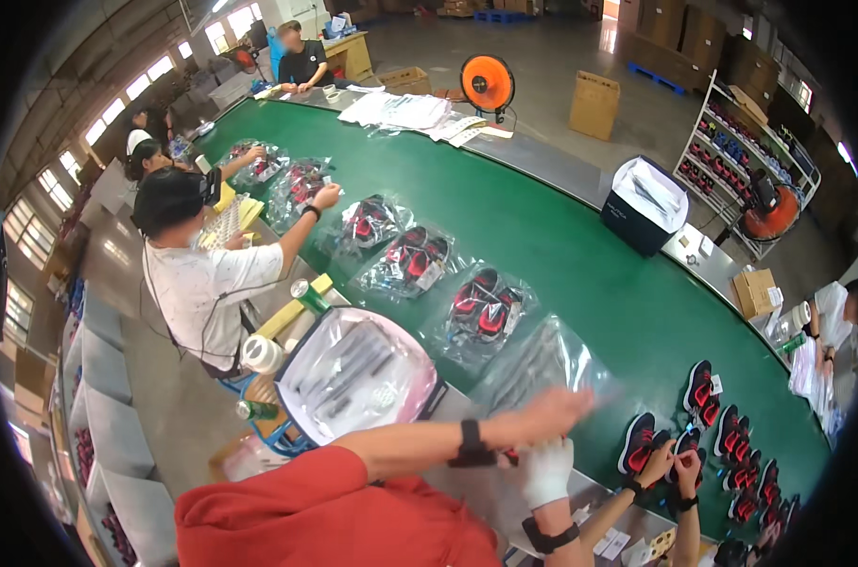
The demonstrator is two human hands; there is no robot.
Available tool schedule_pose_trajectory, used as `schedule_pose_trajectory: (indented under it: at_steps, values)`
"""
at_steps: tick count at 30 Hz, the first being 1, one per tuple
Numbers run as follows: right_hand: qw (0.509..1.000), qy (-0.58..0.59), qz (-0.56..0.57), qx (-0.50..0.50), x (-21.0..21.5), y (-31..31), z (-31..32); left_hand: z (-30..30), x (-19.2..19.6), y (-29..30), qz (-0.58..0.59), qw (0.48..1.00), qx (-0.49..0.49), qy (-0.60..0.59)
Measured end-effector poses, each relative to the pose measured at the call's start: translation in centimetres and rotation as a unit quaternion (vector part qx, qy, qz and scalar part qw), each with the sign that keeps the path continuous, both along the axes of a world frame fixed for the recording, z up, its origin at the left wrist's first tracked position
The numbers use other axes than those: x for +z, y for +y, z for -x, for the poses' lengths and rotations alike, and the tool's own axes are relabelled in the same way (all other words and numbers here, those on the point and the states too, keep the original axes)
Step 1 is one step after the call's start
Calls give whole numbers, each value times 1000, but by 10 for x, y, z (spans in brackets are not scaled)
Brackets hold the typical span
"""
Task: The person picks up pairs of black and red sneakers from a green conveyor belt and places them into clear plastic bags. They then seal the bags and place them on the belt. The person also briefly retrieves a plastic bag from a blue cart.
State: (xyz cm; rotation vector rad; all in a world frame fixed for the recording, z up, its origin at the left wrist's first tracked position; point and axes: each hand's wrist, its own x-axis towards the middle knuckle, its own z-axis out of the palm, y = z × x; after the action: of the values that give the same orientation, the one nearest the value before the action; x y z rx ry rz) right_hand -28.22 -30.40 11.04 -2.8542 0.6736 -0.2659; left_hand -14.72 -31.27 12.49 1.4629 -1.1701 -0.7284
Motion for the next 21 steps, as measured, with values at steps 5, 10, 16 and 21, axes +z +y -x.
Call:
schedule_pose_trajectory:
  at_steps: [5,10,16,21]
  values:
    - [958,-27,72,276,35,11,-11,4,-1,-20,-36,988,-103,-110]
    - [975,-103,-190,-52,-57,-4,25,12,27,43,6,945,-245,-214]
    - [979,52,-146,-134,-75,-13,-8,21,-15,70,45,965,-186,-181]
    - [997,-58,-21,-51,-46,6,-25,21,-9,67,79,973,-195,-93]
